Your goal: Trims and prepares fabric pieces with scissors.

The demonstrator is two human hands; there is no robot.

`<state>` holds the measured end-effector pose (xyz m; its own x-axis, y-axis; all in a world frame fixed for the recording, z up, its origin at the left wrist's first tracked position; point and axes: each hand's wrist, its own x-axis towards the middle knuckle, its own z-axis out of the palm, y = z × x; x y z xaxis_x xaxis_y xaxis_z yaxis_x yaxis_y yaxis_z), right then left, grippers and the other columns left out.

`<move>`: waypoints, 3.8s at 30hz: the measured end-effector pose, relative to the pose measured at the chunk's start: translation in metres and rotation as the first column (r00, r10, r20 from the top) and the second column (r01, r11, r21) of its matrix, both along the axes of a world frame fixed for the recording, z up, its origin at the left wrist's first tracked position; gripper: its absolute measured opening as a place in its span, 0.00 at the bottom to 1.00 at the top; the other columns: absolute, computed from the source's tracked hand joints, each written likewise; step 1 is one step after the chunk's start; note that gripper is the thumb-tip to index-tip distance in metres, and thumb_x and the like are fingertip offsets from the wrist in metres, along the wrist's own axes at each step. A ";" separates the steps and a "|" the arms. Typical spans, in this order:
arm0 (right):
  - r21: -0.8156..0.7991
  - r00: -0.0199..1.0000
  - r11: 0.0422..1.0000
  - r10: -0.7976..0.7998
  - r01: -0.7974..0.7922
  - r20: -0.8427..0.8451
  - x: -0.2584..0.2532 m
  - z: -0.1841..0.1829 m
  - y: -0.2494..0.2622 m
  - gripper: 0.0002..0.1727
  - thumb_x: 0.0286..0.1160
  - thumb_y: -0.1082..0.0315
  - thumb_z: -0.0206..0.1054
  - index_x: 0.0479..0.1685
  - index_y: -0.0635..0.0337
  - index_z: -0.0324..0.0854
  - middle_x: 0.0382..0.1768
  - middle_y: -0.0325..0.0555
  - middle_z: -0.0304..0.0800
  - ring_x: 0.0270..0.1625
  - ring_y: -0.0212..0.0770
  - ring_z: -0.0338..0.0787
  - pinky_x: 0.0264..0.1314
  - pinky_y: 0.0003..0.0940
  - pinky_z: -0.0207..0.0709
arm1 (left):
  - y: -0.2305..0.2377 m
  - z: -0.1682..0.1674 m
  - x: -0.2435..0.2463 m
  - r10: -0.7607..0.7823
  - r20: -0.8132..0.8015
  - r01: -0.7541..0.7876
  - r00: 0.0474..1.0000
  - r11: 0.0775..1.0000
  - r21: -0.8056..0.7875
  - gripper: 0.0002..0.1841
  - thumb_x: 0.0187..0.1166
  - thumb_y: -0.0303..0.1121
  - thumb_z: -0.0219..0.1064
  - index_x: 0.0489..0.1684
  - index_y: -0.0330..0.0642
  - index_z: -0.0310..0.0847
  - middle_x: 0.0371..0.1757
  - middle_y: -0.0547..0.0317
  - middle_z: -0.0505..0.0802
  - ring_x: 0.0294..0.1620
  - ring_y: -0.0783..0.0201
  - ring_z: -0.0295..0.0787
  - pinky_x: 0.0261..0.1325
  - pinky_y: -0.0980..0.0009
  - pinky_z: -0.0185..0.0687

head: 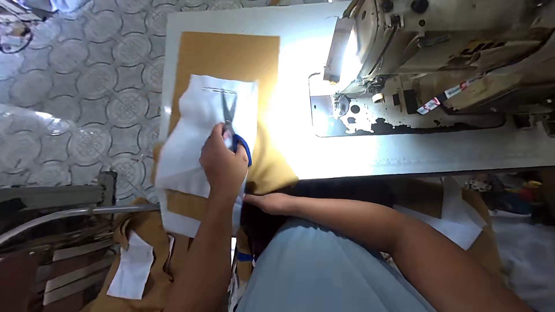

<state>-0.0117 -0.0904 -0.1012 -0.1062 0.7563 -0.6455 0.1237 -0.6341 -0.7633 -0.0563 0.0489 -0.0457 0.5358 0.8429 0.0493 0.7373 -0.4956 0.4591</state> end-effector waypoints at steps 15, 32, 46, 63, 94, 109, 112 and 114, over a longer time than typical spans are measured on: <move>0.254 0.648 0.596 -0.698 0.762 -0.305 0.047 -0.014 -0.221 0.28 0.64 0.36 0.77 0.47 0.50 0.84 0.43 0.29 0.94 0.50 0.25 0.91 0.57 0.30 0.86 | 0.064 -0.007 0.106 -0.421 0.034 0.416 0.906 0.903 0.109 0.31 0.82 0.37 0.66 0.85 0.39 0.67 0.75 0.34 0.82 0.80 0.35 0.74 0.82 0.38 0.64; 0.418 0.201 0.804 -0.533 0.423 0.822 0.155 0.096 -0.285 0.21 0.85 0.55 0.65 0.63 0.63 0.85 0.56 0.58 0.91 0.59 0.53 0.92 0.63 0.57 0.85 | -0.036 -0.021 0.023 -0.249 -0.068 0.258 0.966 0.951 0.168 0.34 0.74 0.45 0.68 0.84 0.47 0.70 0.69 0.33 0.85 0.71 0.30 0.78 0.70 0.32 0.69; 0.343 0.203 0.935 -0.318 -0.096 0.926 0.189 0.043 -0.170 0.35 0.88 0.41 0.45 0.82 0.54 0.76 0.83 0.50 0.75 0.87 0.53 0.71 0.88 0.58 0.62 | -0.001 -0.038 -0.046 -0.218 0.024 0.203 0.976 0.940 0.276 0.34 0.77 0.52 0.67 0.77 0.37 0.75 0.63 0.33 0.89 0.66 0.31 0.83 0.71 0.37 0.71; 0.199 0.242 0.906 -0.302 0.373 0.922 0.272 0.105 -0.106 0.25 0.87 0.60 0.61 0.72 0.72 0.78 0.69 0.76 0.81 0.76 0.71 0.78 0.75 0.75 0.64 | 0.079 -0.031 -0.002 -0.245 0.028 0.237 0.969 0.957 0.169 0.37 0.79 0.54 0.66 0.83 0.38 0.68 0.70 0.32 0.84 0.74 0.34 0.78 0.77 0.36 0.67; 0.718 0.256 0.677 -0.731 0.160 0.632 0.084 0.081 -0.247 0.29 0.70 0.44 0.76 0.58 0.59 0.89 0.49 0.48 0.93 0.52 0.39 0.92 0.57 0.40 0.89 | -0.027 -0.003 0.070 -0.338 -0.127 0.358 0.933 0.913 0.197 0.30 0.78 0.42 0.65 0.81 0.42 0.69 0.66 0.31 0.84 0.66 0.29 0.81 0.61 0.30 0.73; 0.367 0.423 0.792 -0.154 -0.487 0.893 0.163 0.100 -0.231 0.02 0.58 0.67 0.72 0.26 0.53 0.87 0.45 0.46 0.88 0.51 0.49 0.90 0.46 0.49 0.86 | -0.003 -0.007 0.071 -0.332 -0.095 0.344 0.938 0.923 0.175 0.31 0.78 0.40 0.67 0.83 0.46 0.67 0.69 0.34 0.84 0.69 0.32 0.81 0.64 0.31 0.72; 0.226 0.354 0.931 -0.116 -0.287 0.928 0.179 0.096 -0.288 0.11 0.49 0.54 0.66 0.22 0.49 0.89 0.52 0.45 0.88 0.55 0.50 0.89 0.47 0.52 0.85 | -0.008 -0.010 0.062 -0.356 -0.086 0.366 0.931 0.911 0.191 0.32 0.79 0.41 0.65 0.84 0.46 0.65 0.68 0.33 0.82 0.69 0.31 0.80 0.63 0.31 0.74; 0.210 0.336 0.962 -0.143 -0.173 0.931 0.181 0.095 -0.302 0.23 0.61 0.40 0.62 0.25 0.48 0.91 0.58 0.51 0.87 0.59 0.53 0.87 0.52 0.57 0.83 | -0.009 -0.012 0.060 -0.364 -0.084 0.374 0.928 0.904 0.206 0.32 0.79 0.41 0.66 0.84 0.45 0.64 0.67 0.32 0.82 0.68 0.30 0.80 0.62 0.31 0.74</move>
<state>0.1696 -0.3926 -0.0057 0.4314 0.8923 -0.1327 0.8579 -0.4513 -0.2457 0.0034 0.0404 -0.0572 0.8121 0.5561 0.1769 0.4989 -0.8189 0.2837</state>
